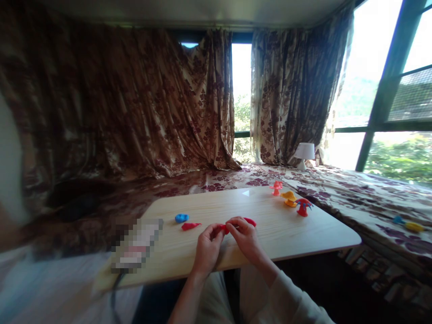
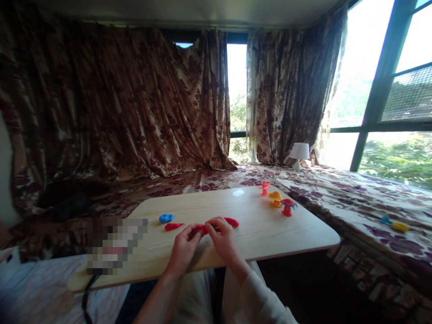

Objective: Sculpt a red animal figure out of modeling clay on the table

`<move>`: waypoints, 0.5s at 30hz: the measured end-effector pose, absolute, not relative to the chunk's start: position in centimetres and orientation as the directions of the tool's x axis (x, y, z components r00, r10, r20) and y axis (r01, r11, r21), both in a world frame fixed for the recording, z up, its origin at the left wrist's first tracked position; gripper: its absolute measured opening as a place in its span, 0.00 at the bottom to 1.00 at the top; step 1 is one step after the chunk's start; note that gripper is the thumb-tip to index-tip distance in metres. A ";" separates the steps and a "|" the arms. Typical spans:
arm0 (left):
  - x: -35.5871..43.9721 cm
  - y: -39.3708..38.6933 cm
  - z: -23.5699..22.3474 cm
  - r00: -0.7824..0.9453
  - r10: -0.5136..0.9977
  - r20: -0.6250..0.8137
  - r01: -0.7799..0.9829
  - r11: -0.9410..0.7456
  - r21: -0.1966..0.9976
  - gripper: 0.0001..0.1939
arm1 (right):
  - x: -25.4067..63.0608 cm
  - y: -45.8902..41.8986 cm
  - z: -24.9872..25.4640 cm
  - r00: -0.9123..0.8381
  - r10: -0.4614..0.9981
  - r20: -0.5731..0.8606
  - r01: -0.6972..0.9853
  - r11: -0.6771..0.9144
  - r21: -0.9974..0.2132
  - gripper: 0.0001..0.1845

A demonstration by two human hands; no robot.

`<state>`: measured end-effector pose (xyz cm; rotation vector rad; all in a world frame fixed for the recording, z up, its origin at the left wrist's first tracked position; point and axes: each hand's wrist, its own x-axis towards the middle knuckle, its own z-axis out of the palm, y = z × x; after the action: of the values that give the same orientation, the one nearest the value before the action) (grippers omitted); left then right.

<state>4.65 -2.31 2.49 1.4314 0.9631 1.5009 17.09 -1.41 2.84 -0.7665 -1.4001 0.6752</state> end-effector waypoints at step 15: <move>4.8 -2.6 3.1 -0.038 0.944 0.327 -0.103 -0.329 0.939 0.10 | 17.3 -2.1 3.6 0.079 0.812 0.579 0.106 0.570 -0.815 0.12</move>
<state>4.78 -2.65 3.11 1.3559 0.9648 1.5154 17.28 -2.08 3.62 -0.8478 -1.4155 0.6361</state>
